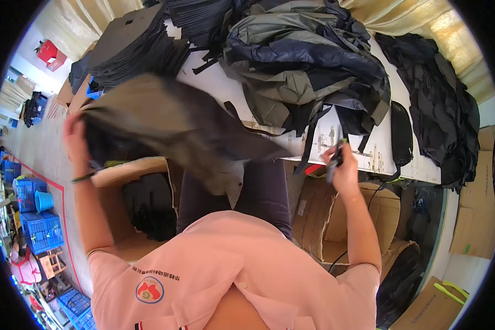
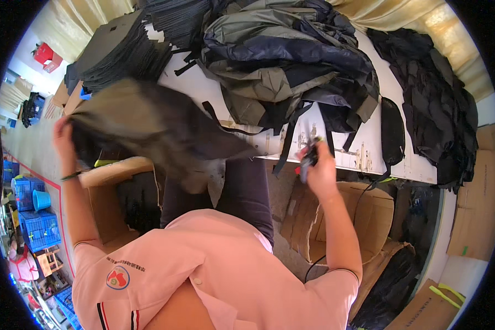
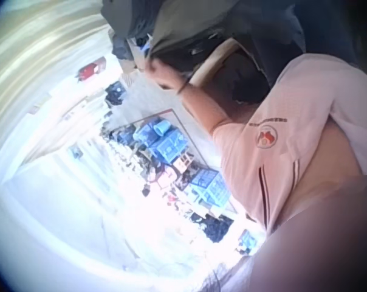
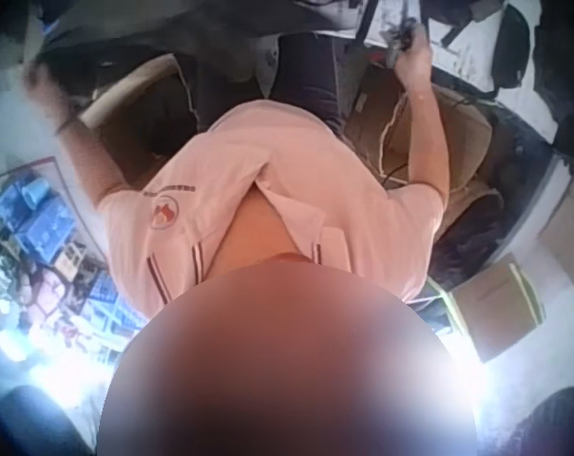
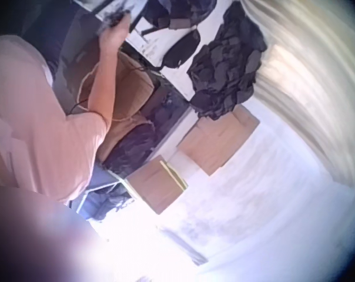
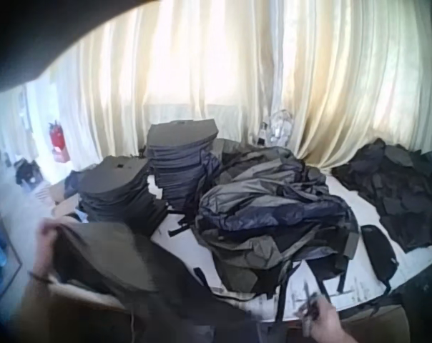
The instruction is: Trim excess material from edges of fabric components using scissors during manufacturing.
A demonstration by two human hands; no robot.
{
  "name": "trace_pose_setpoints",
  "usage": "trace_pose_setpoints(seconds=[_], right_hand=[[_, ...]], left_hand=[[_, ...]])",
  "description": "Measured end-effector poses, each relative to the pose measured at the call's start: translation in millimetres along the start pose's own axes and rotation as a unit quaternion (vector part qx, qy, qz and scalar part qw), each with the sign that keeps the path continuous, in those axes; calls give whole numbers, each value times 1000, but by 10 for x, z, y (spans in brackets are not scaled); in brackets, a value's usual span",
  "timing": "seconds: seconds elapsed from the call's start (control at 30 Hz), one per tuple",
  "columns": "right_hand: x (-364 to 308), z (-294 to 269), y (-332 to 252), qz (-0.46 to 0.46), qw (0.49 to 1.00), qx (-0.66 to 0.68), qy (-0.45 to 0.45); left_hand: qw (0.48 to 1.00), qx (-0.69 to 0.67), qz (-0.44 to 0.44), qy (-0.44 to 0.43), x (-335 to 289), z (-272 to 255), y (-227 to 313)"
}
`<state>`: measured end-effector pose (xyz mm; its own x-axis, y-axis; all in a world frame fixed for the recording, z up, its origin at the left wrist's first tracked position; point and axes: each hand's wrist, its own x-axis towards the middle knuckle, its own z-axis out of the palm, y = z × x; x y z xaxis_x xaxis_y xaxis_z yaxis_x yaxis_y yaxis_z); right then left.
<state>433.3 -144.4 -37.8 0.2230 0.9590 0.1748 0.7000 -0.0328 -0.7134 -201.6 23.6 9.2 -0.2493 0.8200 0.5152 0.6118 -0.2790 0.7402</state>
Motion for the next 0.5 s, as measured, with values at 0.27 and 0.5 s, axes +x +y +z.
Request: trace_pose_setpoints(seconds=[0.27, 0.5], right_hand=[[1063, 101, 76, 28, 990, -1, 138], [1280, 289, 29, 111, 963, -150, 194]], left_hand=[[943, 3, 28, 332, 1530, -2179, -1148], [941, 293, 161, 59, 749, -35, 347]])
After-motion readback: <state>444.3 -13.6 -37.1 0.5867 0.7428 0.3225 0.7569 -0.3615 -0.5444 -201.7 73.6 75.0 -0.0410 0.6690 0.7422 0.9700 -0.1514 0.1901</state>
